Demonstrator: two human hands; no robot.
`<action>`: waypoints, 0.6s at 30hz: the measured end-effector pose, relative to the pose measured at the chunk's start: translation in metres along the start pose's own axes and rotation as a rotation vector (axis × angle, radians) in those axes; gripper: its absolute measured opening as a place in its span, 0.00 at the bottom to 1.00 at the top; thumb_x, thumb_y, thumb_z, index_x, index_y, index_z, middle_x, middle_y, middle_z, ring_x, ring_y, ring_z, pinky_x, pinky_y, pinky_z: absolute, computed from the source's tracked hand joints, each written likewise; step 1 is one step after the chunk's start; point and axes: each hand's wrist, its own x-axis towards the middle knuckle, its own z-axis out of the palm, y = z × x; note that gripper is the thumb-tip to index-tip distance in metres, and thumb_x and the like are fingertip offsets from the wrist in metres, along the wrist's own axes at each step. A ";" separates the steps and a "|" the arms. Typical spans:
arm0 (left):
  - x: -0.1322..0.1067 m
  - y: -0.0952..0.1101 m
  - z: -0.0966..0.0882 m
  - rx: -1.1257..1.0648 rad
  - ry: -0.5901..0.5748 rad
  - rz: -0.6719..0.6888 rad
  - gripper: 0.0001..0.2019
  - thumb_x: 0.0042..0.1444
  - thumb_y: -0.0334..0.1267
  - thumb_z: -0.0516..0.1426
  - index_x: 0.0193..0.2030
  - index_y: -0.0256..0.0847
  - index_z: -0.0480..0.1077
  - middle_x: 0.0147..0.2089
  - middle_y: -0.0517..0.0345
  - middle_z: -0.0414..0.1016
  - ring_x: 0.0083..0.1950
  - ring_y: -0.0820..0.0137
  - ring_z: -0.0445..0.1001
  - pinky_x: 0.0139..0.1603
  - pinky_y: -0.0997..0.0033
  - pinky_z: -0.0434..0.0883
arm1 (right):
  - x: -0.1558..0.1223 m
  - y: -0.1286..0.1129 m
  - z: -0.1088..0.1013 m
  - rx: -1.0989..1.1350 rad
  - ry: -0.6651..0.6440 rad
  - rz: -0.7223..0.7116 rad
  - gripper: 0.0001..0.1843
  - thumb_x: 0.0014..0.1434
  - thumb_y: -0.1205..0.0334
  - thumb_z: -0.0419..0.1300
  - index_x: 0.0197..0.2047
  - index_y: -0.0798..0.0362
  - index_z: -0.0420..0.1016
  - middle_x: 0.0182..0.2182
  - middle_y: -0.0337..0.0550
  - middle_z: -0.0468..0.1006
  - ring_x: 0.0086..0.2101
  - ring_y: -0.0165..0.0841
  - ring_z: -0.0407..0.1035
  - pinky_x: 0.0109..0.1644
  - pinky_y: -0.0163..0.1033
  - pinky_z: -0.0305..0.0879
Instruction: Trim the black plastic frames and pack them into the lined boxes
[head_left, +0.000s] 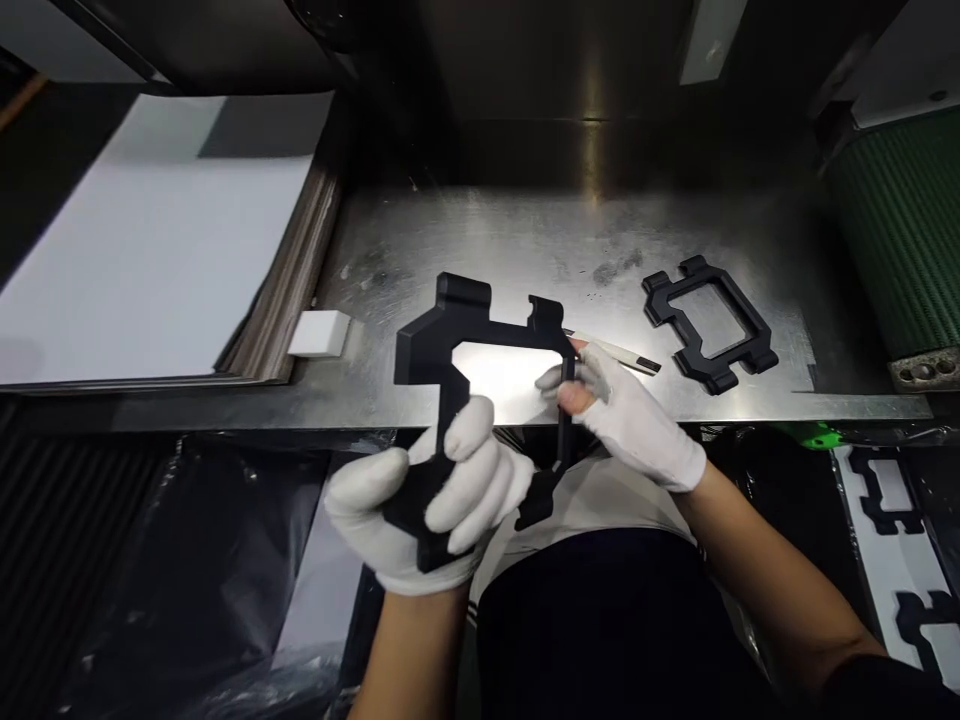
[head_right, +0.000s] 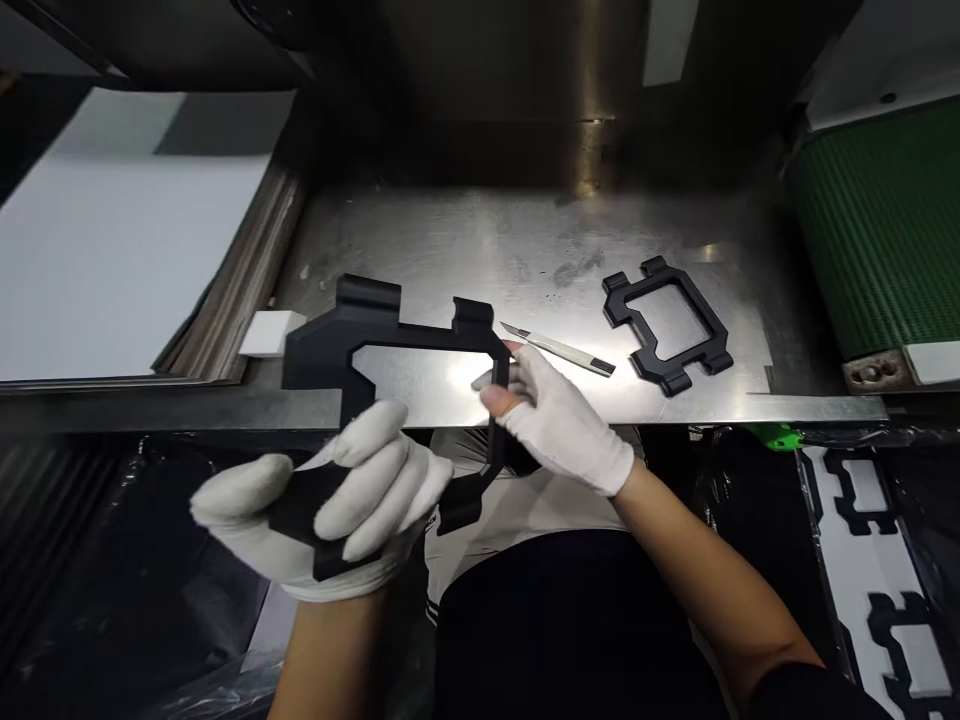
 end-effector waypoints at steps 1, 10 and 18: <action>-0.001 -0.002 0.000 -0.003 -0.004 0.006 0.18 0.58 0.51 0.61 0.32 0.44 0.59 0.15 0.76 0.46 0.10 0.80 0.46 0.21 0.70 0.54 | -0.003 0.001 0.005 0.118 -0.019 0.025 0.31 0.70 0.52 0.63 0.71 0.50 0.61 0.48 0.43 0.80 0.48 0.35 0.75 0.59 0.46 0.73; -0.005 -0.011 -0.002 -0.024 -0.057 -0.026 0.16 0.60 0.51 0.61 0.34 0.43 0.61 0.15 0.75 0.46 0.12 0.78 0.48 0.23 0.71 0.55 | -0.012 -0.003 0.020 0.362 -0.022 0.279 0.33 0.60 0.58 0.72 0.65 0.53 0.69 0.30 0.30 0.72 0.32 0.29 0.66 0.43 0.38 0.68; -0.011 -0.011 -0.009 -0.032 -0.082 0.004 0.15 0.59 0.52 0.60 0.35 0.43 0.63 0.15 0.75 0.46 0.12 0.78 0.49 0.24 0.71 0.59 | -0.021 0.015 0.012 0.614 -0.313 0.266 0.46 0.55 0.44 0.79 0.70 0.50 0.68 0.46 0.39 0.78 0.44 0.31 0.74 0.60 0.42 0.69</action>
